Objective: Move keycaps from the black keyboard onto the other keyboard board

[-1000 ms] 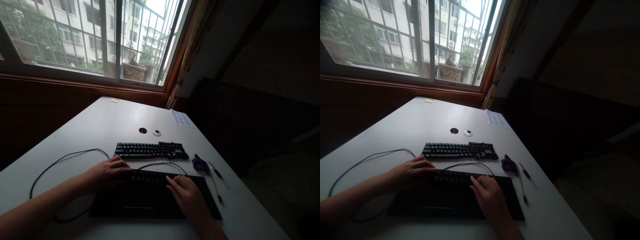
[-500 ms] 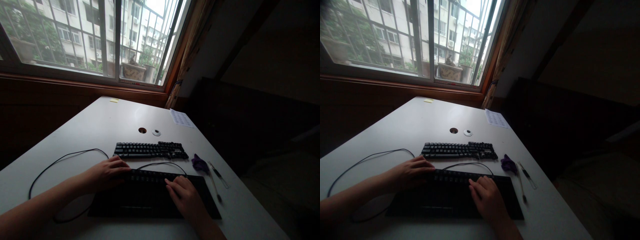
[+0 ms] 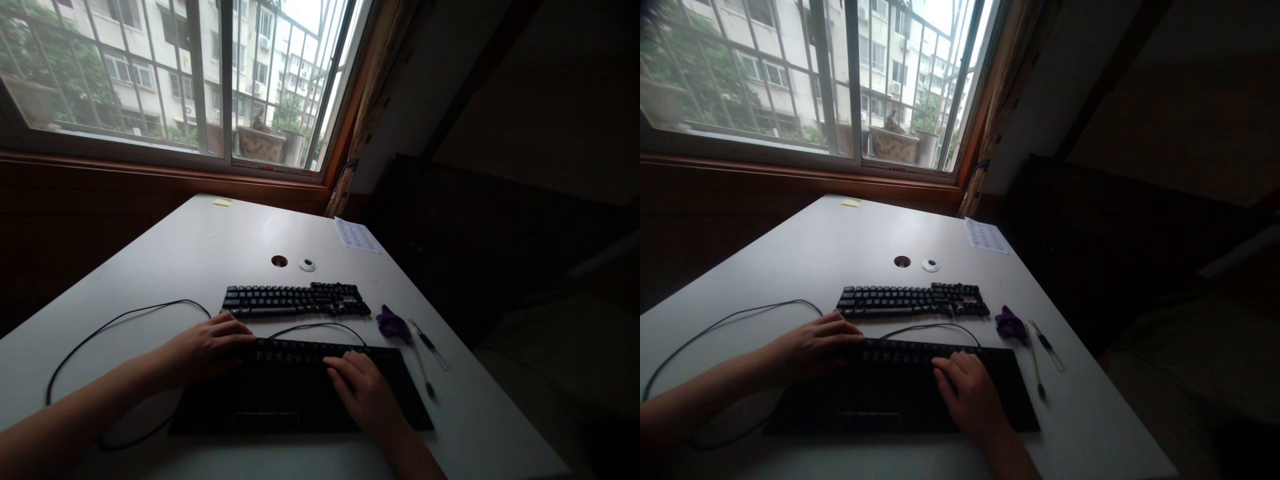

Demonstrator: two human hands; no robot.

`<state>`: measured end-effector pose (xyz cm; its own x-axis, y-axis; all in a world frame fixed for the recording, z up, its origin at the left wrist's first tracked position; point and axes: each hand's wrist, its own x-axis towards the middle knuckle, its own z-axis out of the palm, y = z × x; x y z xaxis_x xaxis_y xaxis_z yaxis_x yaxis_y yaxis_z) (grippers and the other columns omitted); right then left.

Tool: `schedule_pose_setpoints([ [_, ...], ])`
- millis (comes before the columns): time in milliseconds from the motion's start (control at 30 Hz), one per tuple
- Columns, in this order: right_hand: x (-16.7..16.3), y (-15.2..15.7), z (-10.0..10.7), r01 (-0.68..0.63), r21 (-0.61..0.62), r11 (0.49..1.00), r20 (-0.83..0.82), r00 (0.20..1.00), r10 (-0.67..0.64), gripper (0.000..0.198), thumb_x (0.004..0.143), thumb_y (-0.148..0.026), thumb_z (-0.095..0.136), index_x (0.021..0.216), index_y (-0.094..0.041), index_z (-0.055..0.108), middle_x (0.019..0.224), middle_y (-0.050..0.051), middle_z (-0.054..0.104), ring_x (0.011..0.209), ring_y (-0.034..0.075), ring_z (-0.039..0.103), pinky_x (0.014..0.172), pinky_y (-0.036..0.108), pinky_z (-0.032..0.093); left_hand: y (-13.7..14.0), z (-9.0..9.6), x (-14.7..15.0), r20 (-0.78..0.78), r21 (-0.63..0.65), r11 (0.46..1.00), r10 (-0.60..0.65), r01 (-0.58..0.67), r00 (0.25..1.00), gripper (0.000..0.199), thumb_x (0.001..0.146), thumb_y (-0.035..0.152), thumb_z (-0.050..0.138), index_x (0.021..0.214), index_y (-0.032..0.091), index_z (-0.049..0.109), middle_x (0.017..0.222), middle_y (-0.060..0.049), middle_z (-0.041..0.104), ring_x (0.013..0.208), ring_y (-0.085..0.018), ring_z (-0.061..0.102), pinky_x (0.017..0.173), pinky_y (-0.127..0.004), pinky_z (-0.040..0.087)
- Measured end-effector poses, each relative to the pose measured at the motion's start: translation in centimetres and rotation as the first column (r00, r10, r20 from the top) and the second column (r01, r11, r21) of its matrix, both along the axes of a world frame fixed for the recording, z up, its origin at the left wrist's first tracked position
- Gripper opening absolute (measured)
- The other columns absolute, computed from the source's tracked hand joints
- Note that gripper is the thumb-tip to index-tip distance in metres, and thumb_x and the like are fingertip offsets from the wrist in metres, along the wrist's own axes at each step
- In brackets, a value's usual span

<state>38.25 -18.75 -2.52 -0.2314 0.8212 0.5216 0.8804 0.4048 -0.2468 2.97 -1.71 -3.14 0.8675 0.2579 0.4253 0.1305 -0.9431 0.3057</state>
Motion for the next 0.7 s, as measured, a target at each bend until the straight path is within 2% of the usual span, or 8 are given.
schedule_pose_setpoints([
  [67, -0.01, -0.12, 0.26, 0.011, 0.009, 1.0, -0.035, 0.999, -0.011, 0.026, 0.106, -0.023, 0.051, 0.118, -0.023, 0.074, 0.084, 0.004, 0.068, 0.078, 0.019, 0.067, 0.073, 0.031, 0.056, 0.02, 0.01, 0.0, -0.002, -0.001, 1.0, -0.005, 0.005, 1.0, 0.041, 0.101, 0.024, 0.065, 0.141, 0.025, 0.062, 0.126, -0.013, 0.069, 0.112, -0.026, 0.064, 0.095, -0.039, 0.061],
  [233, 0.0, -0.24, 0.57, 0.014, -0.032, 0.999, -0.088, 0.996, -0.017, 0.028, 0.106, -0.024, 0.052, 0.111, -0.022, 0.08, 0.075, 0.002, 0.062, 0.071, 0.016, 0.064, 0.065, 0.027, 0.054, 0.0, -0.03, -0.03, 0.006, -0.007, 1.0, 0.0, 0.0, 1.0, 0.041, 0.1, 0.025, 0.066, 0.141, 0.026, 0.062, 0.126, -0.012, 0.069, 0.112, -0.025, 0.064, 0.094, -0.038, 0.061],
  [600, -0.36, -0.23, 0.61, 0.014, -0.012, 1.0, -0.035, 0.999, -0.014, 0.03, 0.107, -0.024, 0.051, 0.106, -0.022, 0.081, 0.073, 0.002, 0.062, 0.069, 0.017, 0.062, 0.065, 0.03, 0.052, -0.02, 0.06, -0.04, 0.022, 0.001, 1.0, -0.008, 0.008, 1.0, 0.043, 0.099, 0.024, 0.067, 0.142, 0.026, 0.062, 0.125, -0.012, 0.069, 0.111, -0.025, 0.065, 0.094, -0.038, 0.061],
  [700, 0.24, 0.41, 1.02, 0.045, 0.007, 0.999, -0.075, 0.996, -0.045, 0.028, 0.107, -0.024, 0.052, 0.114, -0.023, 0.079, 0.077, 0.002, 0.064, 0.074, 0.018, 0.064, 0.069, 0.032, 0.054, -0.08, 0.15, -0.01, 0.021, -0.001, 1.0, -0.005, 0.005, 1.0, 0.043, 0.099, 0.024, 0.067, 0.142, 0.026, 0.062, 0.125, -0.012, 0.07, 0.111, -0.026, 0.065, 0.093, -0.038, 0.061],
])
